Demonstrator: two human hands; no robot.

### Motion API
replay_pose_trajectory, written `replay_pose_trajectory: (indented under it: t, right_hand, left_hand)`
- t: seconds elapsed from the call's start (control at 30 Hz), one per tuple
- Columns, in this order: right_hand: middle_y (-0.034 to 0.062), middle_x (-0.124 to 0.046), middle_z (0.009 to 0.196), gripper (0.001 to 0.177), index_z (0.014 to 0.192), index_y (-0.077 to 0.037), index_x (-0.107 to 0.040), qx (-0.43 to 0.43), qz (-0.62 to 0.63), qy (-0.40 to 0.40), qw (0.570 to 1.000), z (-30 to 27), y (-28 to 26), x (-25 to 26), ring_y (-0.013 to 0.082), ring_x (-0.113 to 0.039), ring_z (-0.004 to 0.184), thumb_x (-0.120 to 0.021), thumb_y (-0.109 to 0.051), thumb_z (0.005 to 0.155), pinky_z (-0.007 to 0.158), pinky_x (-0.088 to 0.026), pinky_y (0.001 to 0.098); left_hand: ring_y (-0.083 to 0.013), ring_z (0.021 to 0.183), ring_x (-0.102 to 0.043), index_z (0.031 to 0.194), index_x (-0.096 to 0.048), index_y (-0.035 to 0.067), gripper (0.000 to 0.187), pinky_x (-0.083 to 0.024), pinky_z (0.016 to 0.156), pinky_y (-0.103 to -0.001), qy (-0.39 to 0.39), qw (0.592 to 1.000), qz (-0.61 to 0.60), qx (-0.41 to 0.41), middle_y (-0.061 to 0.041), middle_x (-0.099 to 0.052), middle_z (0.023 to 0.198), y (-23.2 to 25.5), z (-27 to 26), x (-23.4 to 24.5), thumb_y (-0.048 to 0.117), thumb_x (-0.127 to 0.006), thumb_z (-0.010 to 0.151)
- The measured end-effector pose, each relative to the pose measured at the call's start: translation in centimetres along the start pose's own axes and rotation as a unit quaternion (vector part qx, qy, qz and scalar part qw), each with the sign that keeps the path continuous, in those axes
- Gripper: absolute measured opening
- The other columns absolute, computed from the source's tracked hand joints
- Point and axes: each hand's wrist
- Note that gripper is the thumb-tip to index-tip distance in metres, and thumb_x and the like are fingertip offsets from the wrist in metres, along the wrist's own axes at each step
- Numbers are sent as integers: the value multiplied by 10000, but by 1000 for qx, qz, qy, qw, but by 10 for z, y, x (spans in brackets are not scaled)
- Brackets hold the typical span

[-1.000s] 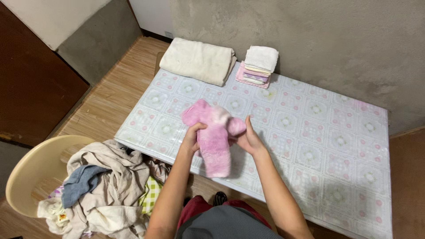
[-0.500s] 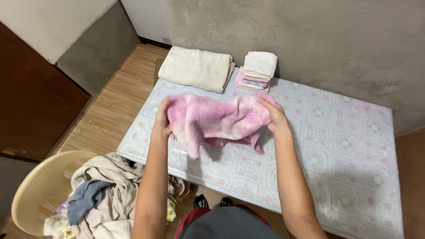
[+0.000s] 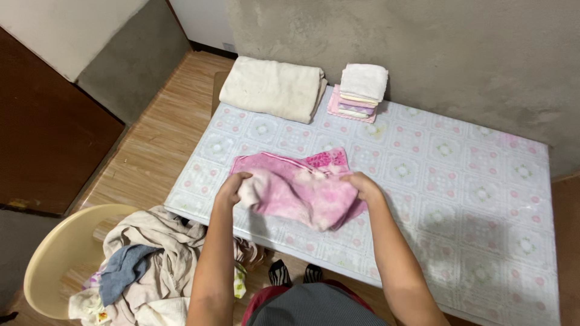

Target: The person folds multiple towels one by one on a table and stacks them neatly. They pick up each towel from a nearby chair, unfold it, fold it into a compact rectangle, and place it on a growing stack.

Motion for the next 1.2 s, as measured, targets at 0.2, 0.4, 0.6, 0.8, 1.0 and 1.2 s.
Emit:
replay_pose_trajectory:
  t: [0.2,0.4,0.6,0.8,1.0,1.2]
  right_hand:
    - [141,-722,1153,291,1202,-11,-673,236,353,-34,905,9,-101,-11,270,-699,1059,-661,-149,947,943,-587,420]
    - [194,-718,1131,334,1166,84,-659,371,383,-74,843,-96,-197,12,297,-732,1047,-649,-95,884,970,-605,424]
    - [206,-742,1057,321,1118,99,-703,231,92,-10,969,-136,-149,16,273,-728,908,-672,-94,863,783,-614,350]
    - [194,-752,1035,616,1284,94,-644,-55,-164,61,983,-93,-23,-19,296,-735,863,-761,-281,810,743,-605,426]
    - [120,-592,1332,730,1440,-95,-490,-119,-199,119,965,-68,40,-30,293,-597,1128,-786,-378,836,893,-542,525]
    - [157,-639,1318,801,1358,-49,-575,54,-268,115,955,-38,57,-21,254,-652,1137,-874,-497,764,941,-526,379]
  left_hand:
    - [-223,747,-670,1272,-570,24,374,-579,606,-381,-35,979,-26,-200,-121,-666,926,79,14,-58,18,-587,898]
    - [-314,1052,-696,1306,-564,-55,435,-608,915,-452,-171,915,-137,-340,-187,-691,1171,149,-63,-76,-36,-643,878]
    - [-287,1099,-695,1368,-598,-54,557,-592,917,-421,-55,962,79,-255,-230,-672,1267,96,-74,-13,48,-648,823]
    - [-286,1138,-637,1537,-389,81,828,-518,962,-446,82,940,332,6,-190,-635,1315,-14,-53,57,157,-748,795]
    - [-312,1084,-699,1457,-488,-23,980,-566,1016,-448,109,889,444,-12,-244,-694,1230,-52,-30,74,414,-906,686]
    - [-389,1375,-393,1472,-480,219,919,-299,1157,-635,209,802,560,11,-181,-390,1487,-51,-32,19,585,-863,721]
Point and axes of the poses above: each hand's wrist, its own z-axis towards the middle knuckle, its own x-axis out of the back of the hand, y = z × x
